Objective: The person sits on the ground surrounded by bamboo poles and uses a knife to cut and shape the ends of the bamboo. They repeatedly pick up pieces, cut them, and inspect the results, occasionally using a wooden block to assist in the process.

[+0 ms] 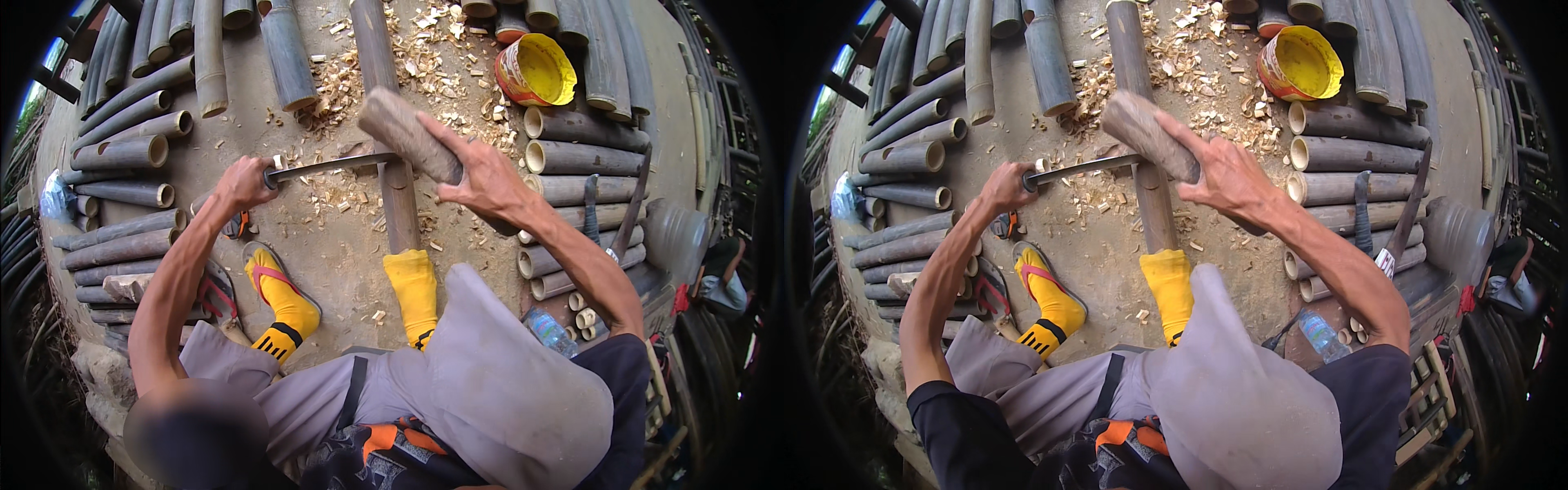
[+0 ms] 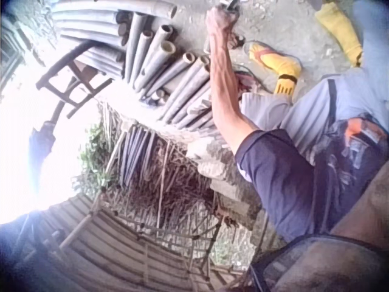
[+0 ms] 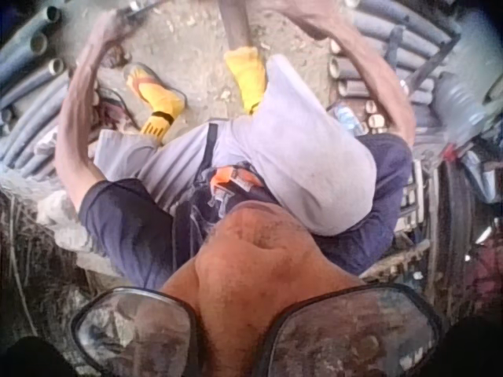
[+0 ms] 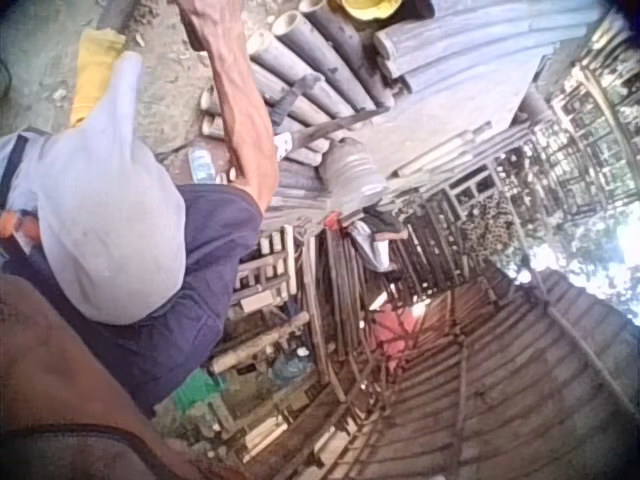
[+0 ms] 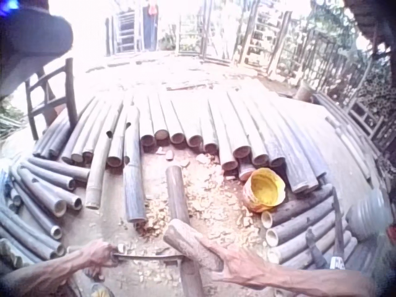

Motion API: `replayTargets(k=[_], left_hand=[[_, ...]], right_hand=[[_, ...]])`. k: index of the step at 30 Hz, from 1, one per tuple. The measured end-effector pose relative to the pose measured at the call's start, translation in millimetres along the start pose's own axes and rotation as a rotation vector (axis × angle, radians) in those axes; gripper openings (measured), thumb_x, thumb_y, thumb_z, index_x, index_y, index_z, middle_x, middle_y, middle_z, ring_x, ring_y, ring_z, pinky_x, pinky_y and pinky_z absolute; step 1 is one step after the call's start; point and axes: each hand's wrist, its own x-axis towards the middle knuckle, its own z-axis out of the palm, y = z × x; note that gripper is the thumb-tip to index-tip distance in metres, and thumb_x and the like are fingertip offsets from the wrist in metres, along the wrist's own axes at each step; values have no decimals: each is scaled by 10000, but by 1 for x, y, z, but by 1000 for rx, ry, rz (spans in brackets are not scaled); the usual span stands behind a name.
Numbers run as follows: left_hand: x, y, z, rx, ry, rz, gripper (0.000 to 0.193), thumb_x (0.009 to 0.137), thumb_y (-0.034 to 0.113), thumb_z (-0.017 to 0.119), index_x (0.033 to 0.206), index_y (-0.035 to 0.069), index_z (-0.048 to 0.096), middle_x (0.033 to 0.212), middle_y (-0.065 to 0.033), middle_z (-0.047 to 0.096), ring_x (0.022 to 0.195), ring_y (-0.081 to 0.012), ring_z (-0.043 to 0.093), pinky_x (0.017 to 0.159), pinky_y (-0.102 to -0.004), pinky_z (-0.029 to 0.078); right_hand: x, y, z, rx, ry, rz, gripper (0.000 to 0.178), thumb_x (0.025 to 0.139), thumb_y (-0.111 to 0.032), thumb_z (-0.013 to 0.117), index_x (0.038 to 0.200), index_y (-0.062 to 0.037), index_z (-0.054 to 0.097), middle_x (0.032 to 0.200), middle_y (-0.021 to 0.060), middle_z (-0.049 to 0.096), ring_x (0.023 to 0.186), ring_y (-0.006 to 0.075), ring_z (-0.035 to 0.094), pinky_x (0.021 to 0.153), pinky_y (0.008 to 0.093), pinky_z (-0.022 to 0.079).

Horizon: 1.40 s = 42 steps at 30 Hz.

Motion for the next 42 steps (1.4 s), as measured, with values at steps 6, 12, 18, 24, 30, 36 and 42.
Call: replayTargets(k=[6, 12, 18, 24, 30, 36, 42], left_hand=[[-4, -5, 3, -80, -9, 6, 311, 629, 155, 658, 894, -8, 677, 721, -203, 642, 674, -343, 645, 671, -402, 506], [11, -3, 2, -75, -6, 51, 300, 616, 152, 656, 863, -19, 673, 687, -213, 624, 644, -345, 641, 648, -410, 500], [6, -17, 9, -123, -28, 91, 269, 608, 154, 655, 792, -42, 645, 629, -219, 588, 558, -339, 593, 589, -407, 479], [17, -6, 2, -86, -77, 83, 269, 611, 155, 656, 813, -23, 655, 662, -217, 615, 606, -365, 612, 621, -410, 497], [-29, -4, 34, 143, 416, 257, 211, 655, 131, 692, 807, 48, 574, 702, -127, 603, 688, -307, 629, 644, -421, 499], [-61, 36, 62, 74, 494, 436, 315, 596, 48, 711, 869, 82, 557, 818, -83, 542, 773, -257, 569, 656, -351, 425], [-45, 15, 80, 152, 490, 239, 304, 643, 58, 689, 895, 83, 522, 835, -85, 518, 821, -254, 573, 703, -381, 434]], right_hand=[[12, -34, -16, 325, 737, -523, 945, 703, -109, 737, 1507, -203, 250, 1319, 199, 526, 1086, 251, 600, 914, 365, 506], [16, 8, 2, 10, -149, 10, 926, 690, -178, 702, 1498, -226, 252, 1061, 233, 640, 854, 343, 667, 861, 417, 551], [32, -43, -46, 177, 534, -473, 968, 697, -241, 764, 1501, -107, 242, 1306, 219, 521, 1194, 275, 531, 1024, 346, 426], [23, 8, 24, -71, -117, 18, 976, 698, -218, 735, 1512, -242, 197, 1108, 247, 590, 996, 336, 612, 971, 432, 477], [5, 20, 28, 173, 124, -48, 976, 675, -194, 721, 1509, -273, 219, 1190, 241, 596, 1025, 362, 629, 940, 425, 502], [-32, 49, 28, 293, 391, 72, 989, 681, -168, 718, 1517, -224, 195, 1243, 276, 568, 1094, 382, 608, 964, 421, 478], [-67, 53, 57, 296, 330, 183, 975, 678, -145, 719, 1513, -198, 218, 1328, 264, 516, 1184, 381, 554, 1007, 403, 442]])
